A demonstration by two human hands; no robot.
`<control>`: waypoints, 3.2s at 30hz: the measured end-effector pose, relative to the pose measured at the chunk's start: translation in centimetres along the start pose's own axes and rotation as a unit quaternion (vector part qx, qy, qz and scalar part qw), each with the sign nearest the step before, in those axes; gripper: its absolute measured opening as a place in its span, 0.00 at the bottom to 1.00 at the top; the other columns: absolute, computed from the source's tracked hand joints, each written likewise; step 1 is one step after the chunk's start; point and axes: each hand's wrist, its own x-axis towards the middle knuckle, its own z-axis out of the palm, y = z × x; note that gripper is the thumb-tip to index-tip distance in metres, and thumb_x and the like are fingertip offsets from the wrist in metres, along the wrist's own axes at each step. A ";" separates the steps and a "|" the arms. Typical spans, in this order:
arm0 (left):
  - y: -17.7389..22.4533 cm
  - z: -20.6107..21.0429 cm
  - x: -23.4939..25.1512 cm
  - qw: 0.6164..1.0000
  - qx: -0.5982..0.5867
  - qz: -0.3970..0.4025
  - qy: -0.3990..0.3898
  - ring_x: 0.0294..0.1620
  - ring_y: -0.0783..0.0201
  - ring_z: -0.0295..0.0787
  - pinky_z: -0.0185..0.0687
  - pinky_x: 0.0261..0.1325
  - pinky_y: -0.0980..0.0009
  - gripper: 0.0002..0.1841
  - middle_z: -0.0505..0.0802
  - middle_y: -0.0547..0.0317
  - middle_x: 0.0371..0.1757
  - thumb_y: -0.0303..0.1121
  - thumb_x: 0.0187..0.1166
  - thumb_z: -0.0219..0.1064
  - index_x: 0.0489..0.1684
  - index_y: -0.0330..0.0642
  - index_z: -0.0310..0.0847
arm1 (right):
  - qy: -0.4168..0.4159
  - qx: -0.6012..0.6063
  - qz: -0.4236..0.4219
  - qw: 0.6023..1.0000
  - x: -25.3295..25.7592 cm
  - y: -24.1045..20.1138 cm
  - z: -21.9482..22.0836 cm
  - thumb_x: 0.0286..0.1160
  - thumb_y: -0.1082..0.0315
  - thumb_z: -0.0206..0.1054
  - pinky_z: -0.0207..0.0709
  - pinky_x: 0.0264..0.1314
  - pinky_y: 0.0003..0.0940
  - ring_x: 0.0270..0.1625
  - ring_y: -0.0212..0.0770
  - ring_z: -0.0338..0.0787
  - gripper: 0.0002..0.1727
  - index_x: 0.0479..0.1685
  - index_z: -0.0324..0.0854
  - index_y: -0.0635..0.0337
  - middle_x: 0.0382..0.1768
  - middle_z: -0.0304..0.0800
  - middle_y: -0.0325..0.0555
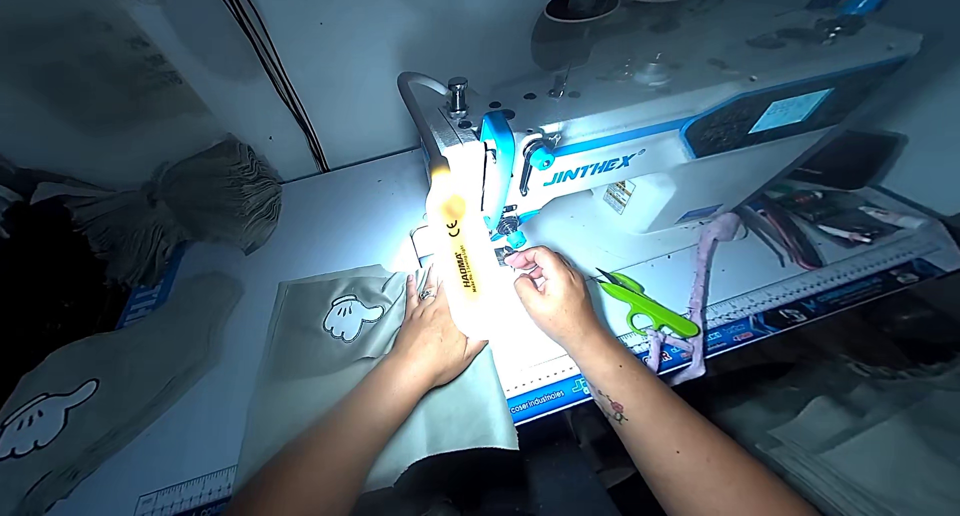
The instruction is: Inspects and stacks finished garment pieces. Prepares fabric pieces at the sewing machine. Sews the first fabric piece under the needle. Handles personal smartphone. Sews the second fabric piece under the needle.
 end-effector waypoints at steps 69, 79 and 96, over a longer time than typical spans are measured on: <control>0.4 0.8 -1.1 0.946 0.001 0.134 0.296 0.49 0.56 0.91 0.85 0.52 0.51 0.15 0.93 0.56 0.47 0.39 0.81 0.61 0.51 0.43 0.91 | -0.070 0.052 -0.185 0.979 -0.4 0.1 -0.2 0.73 0.72 0.60 0.79 0.65 0.35 0.48 0.37 0.89 0.09 0.39 0.87 0.59 0.35 0.91 0.39; 0.0 1.9 -1.2 0.963 -0.005 0.158 0.218 0.72 0.54 0.86 0.83 0.69 0.55 0.24 0.88 0.50 0.72 0.42 0.86 0.52 0.68 0.36 0.85 | -0.085 -0.003 -0.146 0.986 -0.7 -0.4 -0.2 0.69 0.71 0.63 0.81 0.66 0.41 0.55 0.40 0.91 0.09 0.35 0.91 0.55 0.37 0.94 0.37; -3.6 1.0 1.0 0.960 -0.023 0.206 0.189 0.81 0.53 0.76 0.64 0.84 0.50 0.34 0.83 0.50 0.78 0.57 0.87 0.45 0.75 0.38 0.80 | -0.133 -0.072 -0.160 0.975 -0.6 -0.5 0.2 0.77 0.69 0.60 0.75 0.69 0.46 0.61 0.42 0.88 0.13 0.48 0.91 0.52 0.42 0.96 0.35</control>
